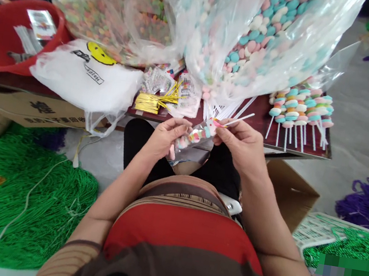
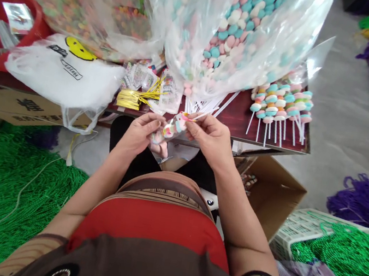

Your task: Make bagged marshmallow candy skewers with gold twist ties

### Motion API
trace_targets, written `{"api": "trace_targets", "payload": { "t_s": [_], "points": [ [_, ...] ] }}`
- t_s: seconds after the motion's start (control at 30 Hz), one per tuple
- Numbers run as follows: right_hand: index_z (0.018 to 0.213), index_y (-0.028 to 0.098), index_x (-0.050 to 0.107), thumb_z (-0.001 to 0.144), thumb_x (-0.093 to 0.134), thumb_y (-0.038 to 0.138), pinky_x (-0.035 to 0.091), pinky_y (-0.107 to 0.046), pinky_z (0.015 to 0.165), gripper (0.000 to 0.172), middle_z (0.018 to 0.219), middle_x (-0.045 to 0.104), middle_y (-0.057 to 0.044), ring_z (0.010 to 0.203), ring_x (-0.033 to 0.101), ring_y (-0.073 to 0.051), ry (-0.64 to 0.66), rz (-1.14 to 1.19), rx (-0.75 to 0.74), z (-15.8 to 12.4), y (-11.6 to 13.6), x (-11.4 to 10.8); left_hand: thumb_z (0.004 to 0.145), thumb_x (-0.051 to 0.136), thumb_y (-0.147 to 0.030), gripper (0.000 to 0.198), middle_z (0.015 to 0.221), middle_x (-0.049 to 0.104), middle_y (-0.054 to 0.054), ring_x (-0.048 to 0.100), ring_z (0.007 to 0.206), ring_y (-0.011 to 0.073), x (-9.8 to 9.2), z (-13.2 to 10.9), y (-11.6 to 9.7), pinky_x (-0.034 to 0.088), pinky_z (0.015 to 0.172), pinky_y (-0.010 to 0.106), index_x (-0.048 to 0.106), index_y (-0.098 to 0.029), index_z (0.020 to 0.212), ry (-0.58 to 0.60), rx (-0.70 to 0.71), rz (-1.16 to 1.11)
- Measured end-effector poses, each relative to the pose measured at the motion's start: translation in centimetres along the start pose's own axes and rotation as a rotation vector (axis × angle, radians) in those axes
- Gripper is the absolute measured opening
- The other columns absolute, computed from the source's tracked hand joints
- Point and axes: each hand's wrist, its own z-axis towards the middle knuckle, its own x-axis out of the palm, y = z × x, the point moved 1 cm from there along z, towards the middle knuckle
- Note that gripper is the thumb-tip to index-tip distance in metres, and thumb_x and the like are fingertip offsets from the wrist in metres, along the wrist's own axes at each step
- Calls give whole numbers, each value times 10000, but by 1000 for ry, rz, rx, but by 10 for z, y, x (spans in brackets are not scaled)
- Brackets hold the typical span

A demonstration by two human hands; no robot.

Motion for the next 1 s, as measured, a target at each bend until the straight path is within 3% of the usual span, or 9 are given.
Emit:
{"api": "trace_targets", "payload": {
  "t_s": [0.13, 0.2, 0.33, 0.47, 0.57, 0.7, 0.8, 0.87, 1.0],
  "points": [
    [873, 204, 749, 731, 853, 539, 564, -263, 577, 379, 717, 712, -2, 592, 640, -121, 138, 20, 75, 1, 8, -6, 764, 808, -528, 505, 855, 764, 37, 704, 617, 135, -3, -9, -23, 495, 499, 206, 716, -195, 1133, 391, -229, 274],
    [880, 200, 756, 755, 834, 529, 551, -261, 579, 360, 694, 709, -1, 586, 641, -124, 160, -26, 82, -1, 8, -4, 746, 824, -518, 526, 863, 760, 44, 696, 611, 124, 5, -9, -28, 463, 472, 187, 685, -178, 1123, 478, -253, 330],
    [850, 195, 754, 840, 754, 461, 506, -260, 582, 266, 641, 690, 5, 586, 632, -134, 52, -297, -15, -3, 1, -1, 783, 777, -529, 452, 687, 663, -33, 573, 447, 63, 25, -4, -20, 331, 384, 158, 615, -175, 1013, 351, -224, 337],
    [827, 209, 754, 895, 669, 350, 518, -293, 687, 178, 759, 751, -32, 704, 682, -168, -66, -574, -216, -7, -4, 1, 781, 774, -489, 430, 644, 612, -72, 517, 420, 47, 30, -3, -6, 380, 426, 172, 586, -179, 1011, 258, -159, 280],
    [816, 209, 745, 886, 654, 318, 514, -299, 692, 158, 795, 757, -46, 716, 682, -173, -68, -629, -278, -8, -2, 2, 825, 724, -491, 418, 658, 618, -69, 510, 434, 54, 28, -4, -3, 391, 448, 186, 610, -181, 1082, 228, -91, 363],
    [864, 184, 725, 857, 686, 357, 433, -244, 512, 177, 642, 658, 8, 512, 567, -106, 95, -403, 4, -4, 5, 0, 903, 644, -475, 415, 744, 697, -31, 599, 559, 84, 25, -7, -4, 435, 553, 196, 660, -180, 1194, 128, 147, 736],
    [917, 169, 703, 827, 733, 399, 378, -208, 433, 249, 573, 610, 40, 421, 501, -70, 229, -207, 224, -1, 11, -2, 949, 602, -436, 416, 949, 775, 27, 674, 696, 113, 23, -7, 0, 483, 676, 215, 663, -186, 1277, 72, 386, 1013],
    [903, 168, 680, 798, 772, 419, 358, -195, 407, 287, 552, 612, 42, 398, 493, -64, 272, -135, 294, -1, 15, -4, 979, 562, -443, 425, 1042, 781, 54, 700, 768, 130, 21, -6, 5, 499, 727, 228, 660, -192, 1307, 63, 546, 1133],
    [820, 189, 623, 770, 801, 458, 332, -194, 374, 326, 521, 594, 51, 368, 461, -61, 293, -1, 299, -6, 21, -6, 1026, 446, -515, 497, 951, 776, 55, 716, 812, 137, 15, -1, 17, 500, 721, 222, 639, -186, 1345, 46, 730, 1248]
  ]
}}
